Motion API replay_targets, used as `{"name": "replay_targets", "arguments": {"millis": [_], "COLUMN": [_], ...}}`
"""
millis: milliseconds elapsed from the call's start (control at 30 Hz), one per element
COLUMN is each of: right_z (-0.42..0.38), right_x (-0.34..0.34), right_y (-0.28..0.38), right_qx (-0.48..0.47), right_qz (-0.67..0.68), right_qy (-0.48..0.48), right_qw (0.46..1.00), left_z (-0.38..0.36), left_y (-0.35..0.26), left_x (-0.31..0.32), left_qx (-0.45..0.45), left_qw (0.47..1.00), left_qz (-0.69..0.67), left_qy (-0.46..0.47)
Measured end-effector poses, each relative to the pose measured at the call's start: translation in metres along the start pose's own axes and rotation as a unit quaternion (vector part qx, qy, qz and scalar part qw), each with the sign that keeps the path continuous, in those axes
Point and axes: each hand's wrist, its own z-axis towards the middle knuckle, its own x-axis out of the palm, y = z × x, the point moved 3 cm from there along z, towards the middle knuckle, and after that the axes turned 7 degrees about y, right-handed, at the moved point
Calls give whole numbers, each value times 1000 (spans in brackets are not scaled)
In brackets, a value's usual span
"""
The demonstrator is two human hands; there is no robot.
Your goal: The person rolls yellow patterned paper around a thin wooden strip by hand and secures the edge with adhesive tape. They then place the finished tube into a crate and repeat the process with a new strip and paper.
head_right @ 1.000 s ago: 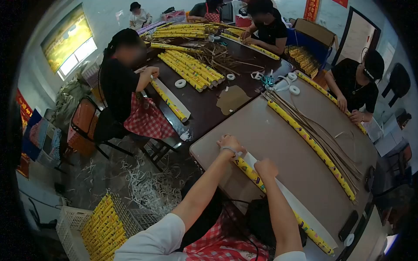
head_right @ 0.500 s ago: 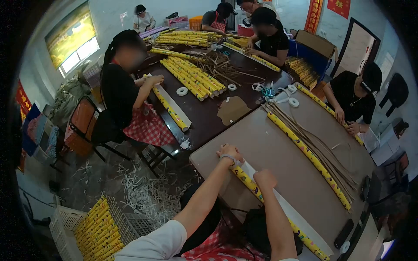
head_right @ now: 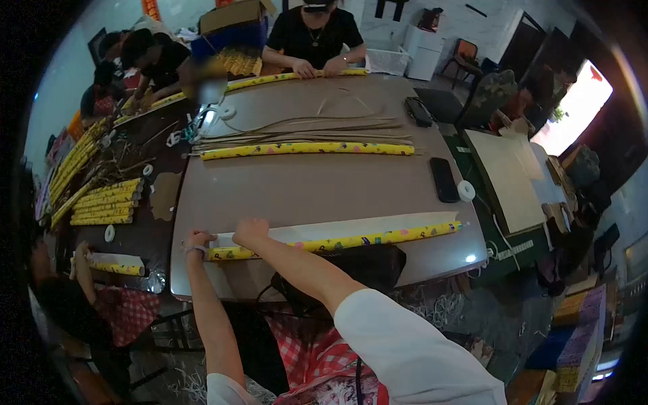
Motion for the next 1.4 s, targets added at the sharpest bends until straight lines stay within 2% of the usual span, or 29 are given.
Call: {"name": "replay_targets", "arguments": {"millis": [33, 100, 133, 300, 400, 433, 500, 533, 567, 633, 667, 733, 800, 867, 1000, 1067, 1100, 1133, 1200, 1233, 1267, 1367, 1400], "right_z": [-1, -6, -6, 1, 9, 10, 6, 4, 3, 4, 5, 10, 15, 14, 14, 21, 13, 4, 1, -1, -2, 1, 5], "right_x": [0, -4, -5, 1, 8, 8, 6, 2, 0, 2, 3, 9, 16, 18, 14, 19, 11, 1, -5, -10, -11, -11, -11], "right_y": [-4, 1, 2, -1, -3, -3, -2, -4, -3, 0, 0, -2, -3, -3, -4, -4, -3, -1, 2, 2, 3, 3, 4], "right_qx": [12, -11, -9, -2, -20, -10, -8, -1, -1, -5, -4, 3, -9, 0, -42, 4, -25, -14, -4, -9, 1, -10, -3], "right_qz": [5, 19, 18, 24, 12, 11, 30, 28, 24, 22, 24, 32, 44, 49, 16, 30, -1, -20, -26, -27, 4, -56, -68], "right_qy": [-1, -3, -1, -1, -18, -21, -24, -27, 1, 29, 13, -2, -59, -70, -43, -36, 6, 18, 11, 40, 66, 20, 50], "right_qw": [1000, 1000, 1000, 1000, 1000, 1000, 999, 999, 1000, 999, 1000, 999, 997, 996, 998, 999, 1000, 1000, 1000, 999, 998, 998, 996], "left_z": [-10, -24, -22, 6, 60, 55, 15, -48, -55, -61, -63, -64, -67, -65, -43, -51, -46, -50, -76, -71, -74, -73, -73], "left_y": [-9, -18, -14, 15, 60, 55, 19, -34, -42, -53, -56, -57, -61, -59, -47, -52, -47, -49, -70, -65, -70, -70, -70], "left_x": [-1, -8, -5, -6, -2, 6, -7, -9, 0, 9, 14, 30, 37, 46, 47, 48, 53, 49, 44, 45, 43, 39, 38], "left_qx": [3, -7, -8, 53, 43, 46, 100, 156, 159, 250, 250, 213, 213, 209, 221, 212, 194, 224, 186, 207, 189, 166, 157], "left_qw": [1000, 993, 993, 998, 999, 998, 974, 904, 905, 918, 918, 949, 946, 943, 940, 939, 933, 934, 941, 939, 944, 957, 958], "left_qz": [6, 116, 116, 14, -32, -34, 123, 305, 303, 247, 248, 222, 238, 260, 260, 270, 303, 278, 281, 275, 270, 237, 241], "left_qy": [11, -32, -30, -18, -3, 8, -163, -256, -254, -182, -182, -60, -42, -23, -24, 0, -34, -8, -10, -23, -12, -6, -13]}}
